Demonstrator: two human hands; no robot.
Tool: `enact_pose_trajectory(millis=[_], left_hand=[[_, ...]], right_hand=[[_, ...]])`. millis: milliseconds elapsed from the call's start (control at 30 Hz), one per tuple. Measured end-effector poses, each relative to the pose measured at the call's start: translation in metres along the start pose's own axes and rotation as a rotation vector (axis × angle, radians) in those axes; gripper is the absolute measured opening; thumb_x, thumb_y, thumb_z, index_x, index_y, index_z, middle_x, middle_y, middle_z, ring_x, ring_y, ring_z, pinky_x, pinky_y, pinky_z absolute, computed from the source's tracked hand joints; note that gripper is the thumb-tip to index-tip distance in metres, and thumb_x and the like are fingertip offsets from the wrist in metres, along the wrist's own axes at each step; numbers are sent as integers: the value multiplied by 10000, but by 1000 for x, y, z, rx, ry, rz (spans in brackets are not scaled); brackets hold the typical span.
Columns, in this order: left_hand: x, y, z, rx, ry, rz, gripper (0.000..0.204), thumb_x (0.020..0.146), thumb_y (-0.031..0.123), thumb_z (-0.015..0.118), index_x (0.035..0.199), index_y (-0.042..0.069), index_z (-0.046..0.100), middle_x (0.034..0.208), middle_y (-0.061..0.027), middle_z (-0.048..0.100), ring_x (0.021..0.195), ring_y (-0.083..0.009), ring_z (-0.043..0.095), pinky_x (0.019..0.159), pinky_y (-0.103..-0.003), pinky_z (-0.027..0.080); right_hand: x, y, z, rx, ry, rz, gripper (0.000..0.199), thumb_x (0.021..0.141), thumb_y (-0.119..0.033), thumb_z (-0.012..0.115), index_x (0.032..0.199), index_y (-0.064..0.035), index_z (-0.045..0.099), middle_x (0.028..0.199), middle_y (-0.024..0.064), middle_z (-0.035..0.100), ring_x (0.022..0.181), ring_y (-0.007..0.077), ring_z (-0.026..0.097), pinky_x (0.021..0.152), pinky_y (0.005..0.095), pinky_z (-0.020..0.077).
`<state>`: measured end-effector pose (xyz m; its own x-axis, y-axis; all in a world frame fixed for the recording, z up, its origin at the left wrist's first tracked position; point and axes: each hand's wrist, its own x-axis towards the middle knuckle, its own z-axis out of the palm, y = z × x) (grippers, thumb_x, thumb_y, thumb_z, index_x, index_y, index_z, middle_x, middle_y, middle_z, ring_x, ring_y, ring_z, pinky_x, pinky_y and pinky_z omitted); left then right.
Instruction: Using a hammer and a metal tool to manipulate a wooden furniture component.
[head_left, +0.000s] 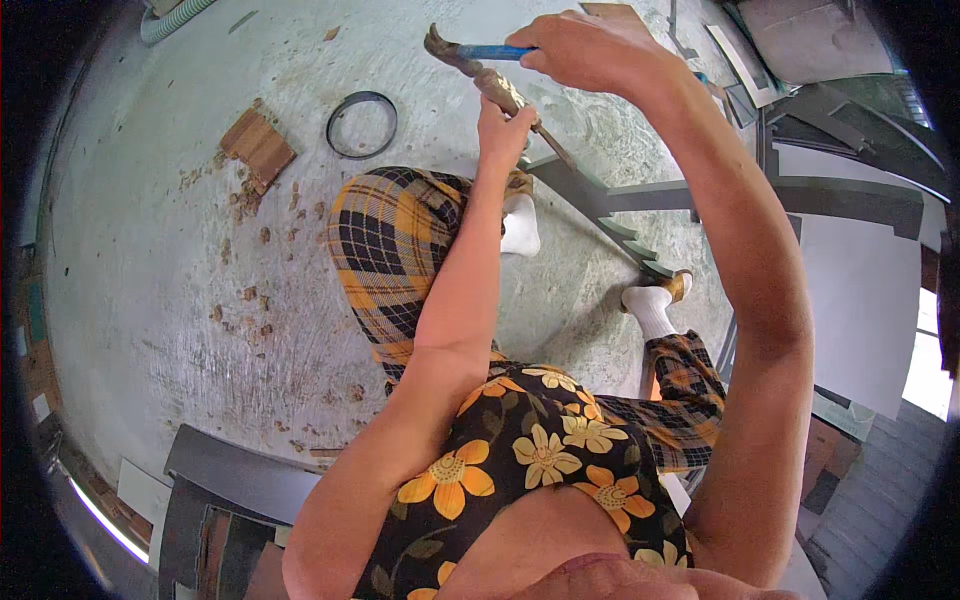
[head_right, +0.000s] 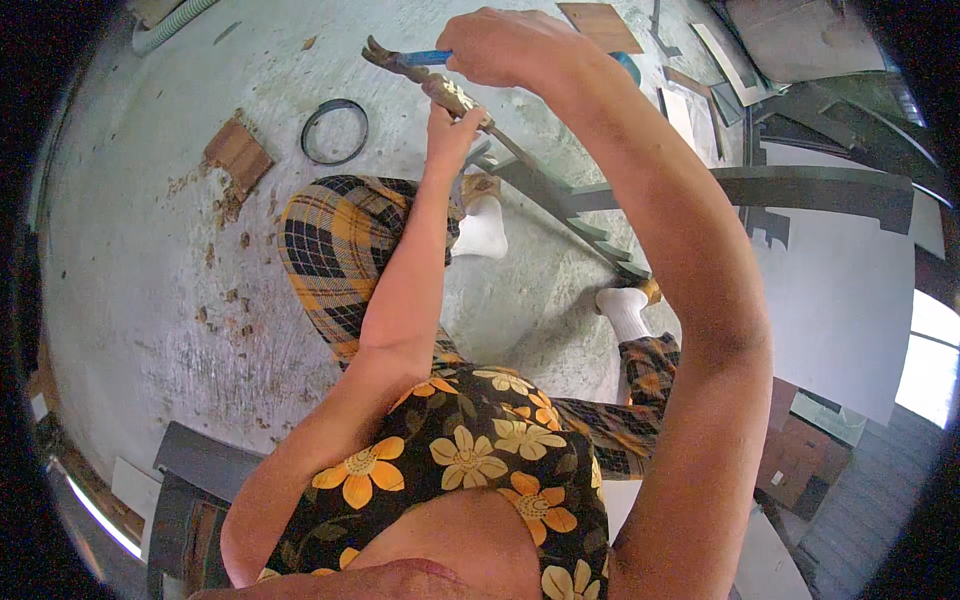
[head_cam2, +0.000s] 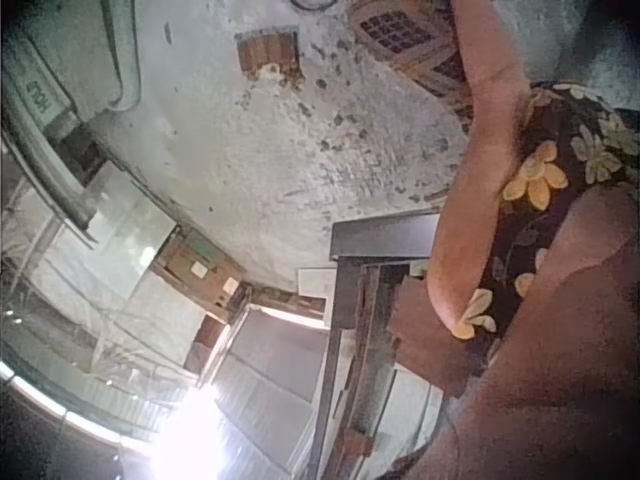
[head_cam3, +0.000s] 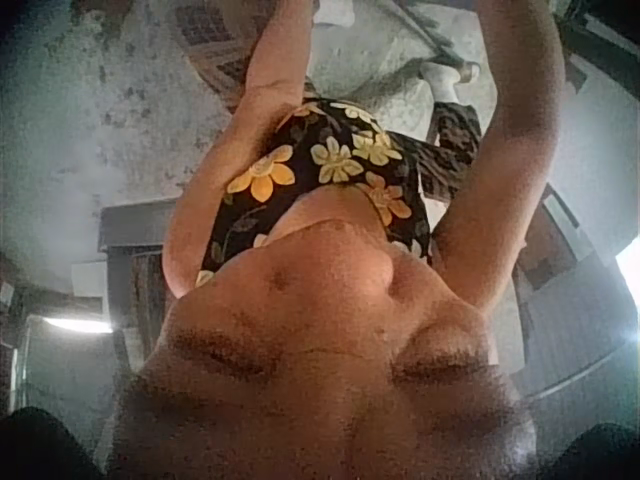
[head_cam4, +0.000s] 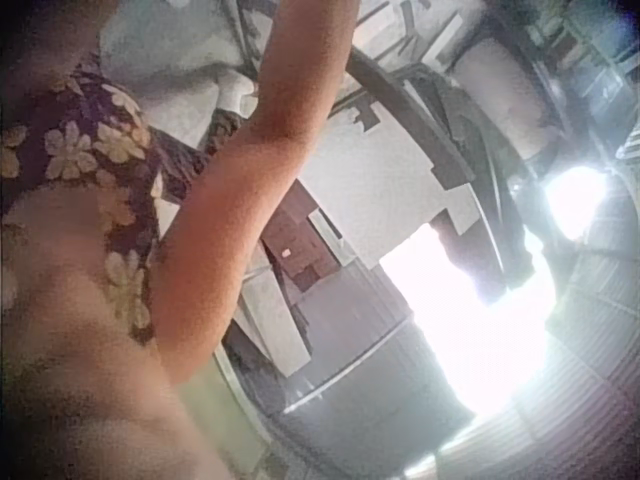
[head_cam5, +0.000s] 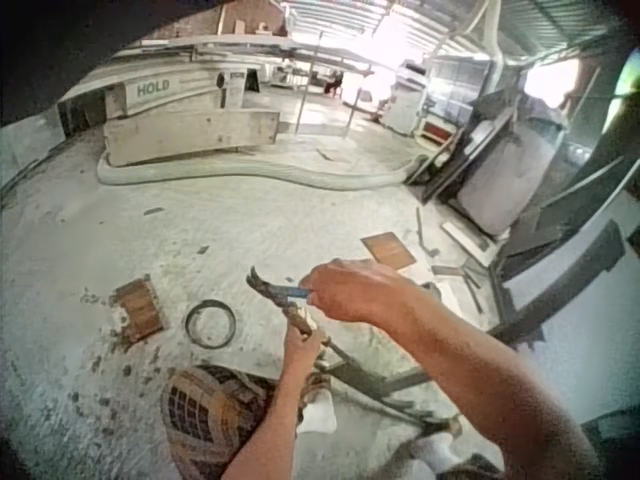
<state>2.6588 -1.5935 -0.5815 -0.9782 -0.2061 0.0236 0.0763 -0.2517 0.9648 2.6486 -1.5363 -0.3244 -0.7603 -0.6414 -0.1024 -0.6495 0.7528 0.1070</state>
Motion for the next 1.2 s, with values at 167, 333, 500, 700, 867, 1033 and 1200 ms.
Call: enact_pose_trajectory(millis=[167,333,500,700,867,1033,1200], left_hand=[[-6,15,16,-80,-22,-27,491,785,90,690,1183,2,417,999,-110,572,791,-174,632,616,-279,566],[-11,15,20,-87,-58,-113,504,786,65,683,1196,5,395,1042,-129,556,857,-209,646,626,-304,595],[-16,21,23,-143,-24,-132,513,781,53,678,1204,5,391,1055,-136,548,880,-221,637,657,-323,601],[-25,9,36,-185,-48,-117,571,766,60,676,1254,2,385,1063,-141,556,851,-209,631,672,-319,573],[-26,8,34,-126,-49,-82,530,794,38,660,1241,12,376,1063,-132,537,889,-212,631,690,-323,601],[-40,13,47,-140,-99,-177,566,744,86,678,1241,8,418,1029,-123,594,904,-208,618,724,-325,530],[-38,0,49,-46,-104,-64,520,798,61,673,1233,21,391,1059,-113,540,903,-199,617,671,-312,591]], right_hand=[[-23,-2,-22,200,32,39,292,948,-198,480,1151,-51,630,1013,169,673,886,332,638,754,429,505],[-17,0,-20,38,-178,145,306,919,-250,536,1192,-167,644,1064,126,671,949,299,652,814,400,505],[-27,0,-33,111,-152,198,302,918,-245,557,1156,-76,632,1027,151,672,904,299,649,788,399,505],[-34,13,-8,65,-128,210,315,925,-260,550,1201,-142,645,1077,128,671,935,298,656,844,397,493],[-42,10,-8,43,16,129,322,933,-271,550,1219,-151,639,1093,123,670,951,306,655,852,396,492],[-50,17,-9,98,-189,268,337,933,-278,550,1244,-171,625,1110,135,663,951,300,655,840,408,497],[-61,13,-10,101,-147,309,346,932,-288,547,1252,-176,615,1125,137,659,977,312,648,843,409,504]])
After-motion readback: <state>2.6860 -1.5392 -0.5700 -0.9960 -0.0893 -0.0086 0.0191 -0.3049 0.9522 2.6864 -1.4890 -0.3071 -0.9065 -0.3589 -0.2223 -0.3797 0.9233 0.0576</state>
